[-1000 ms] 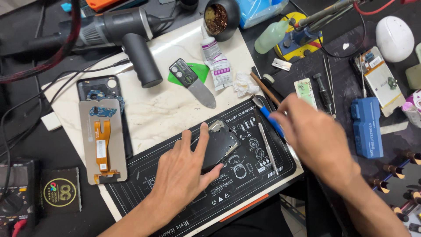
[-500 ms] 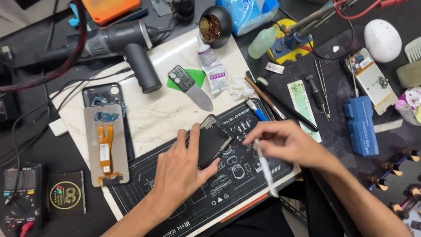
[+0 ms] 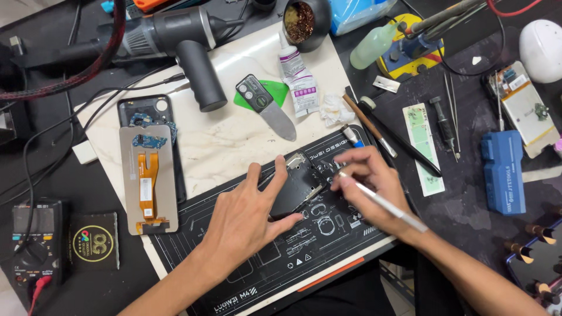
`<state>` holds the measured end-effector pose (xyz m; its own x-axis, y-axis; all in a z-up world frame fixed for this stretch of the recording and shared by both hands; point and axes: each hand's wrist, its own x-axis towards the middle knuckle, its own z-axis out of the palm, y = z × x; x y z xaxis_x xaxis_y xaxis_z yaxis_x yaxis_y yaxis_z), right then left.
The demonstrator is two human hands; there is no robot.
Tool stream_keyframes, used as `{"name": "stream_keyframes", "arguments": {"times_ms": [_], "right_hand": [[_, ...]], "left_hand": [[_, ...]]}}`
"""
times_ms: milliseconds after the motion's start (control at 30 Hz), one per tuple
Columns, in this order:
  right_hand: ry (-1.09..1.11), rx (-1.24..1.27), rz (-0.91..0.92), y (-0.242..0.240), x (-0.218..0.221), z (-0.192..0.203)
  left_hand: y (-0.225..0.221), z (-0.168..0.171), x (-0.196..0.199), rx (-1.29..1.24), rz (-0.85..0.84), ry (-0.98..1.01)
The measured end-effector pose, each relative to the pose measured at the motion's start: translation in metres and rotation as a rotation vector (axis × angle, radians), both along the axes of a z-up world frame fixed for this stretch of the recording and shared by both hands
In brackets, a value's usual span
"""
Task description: The person scrapes adhesive residue from the inner edges of a smartphone chassis using a precision blade.
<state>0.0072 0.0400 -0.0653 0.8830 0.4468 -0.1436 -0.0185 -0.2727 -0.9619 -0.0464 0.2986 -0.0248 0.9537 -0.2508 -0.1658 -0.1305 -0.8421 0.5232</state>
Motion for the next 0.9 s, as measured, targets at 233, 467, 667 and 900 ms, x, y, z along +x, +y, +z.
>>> {"name": "stream_keyframes", "arguments": {"times_ms": [233, 467, 667, 900], "right_hand": [[-0.41, -0.208, 0.101, 0.0074, -0.0081, 0.0002], [-0.337, -0.085, 0.018, 0.0045, -0.0063, -0.0035], [-0.4, -0.15, 0.056, 0.0032, -0.007, -0.0064], [-0.467, -0.174, 0.088, 0.0051, -0.0075, -0.0038]], "left_hand": [[0.0002, -0.0016, 0.0011, -0.013, 0.008, 0.018], [0.0019, -0.0025, 0.0005, -0.031, -0.004, -0.018], [0.0014, 0.0, 0.0009, -0.043, 0.012, 0.012], [0.0007, -0.0008, -0.0011, -0.039, 0.017, 0.004]]}}
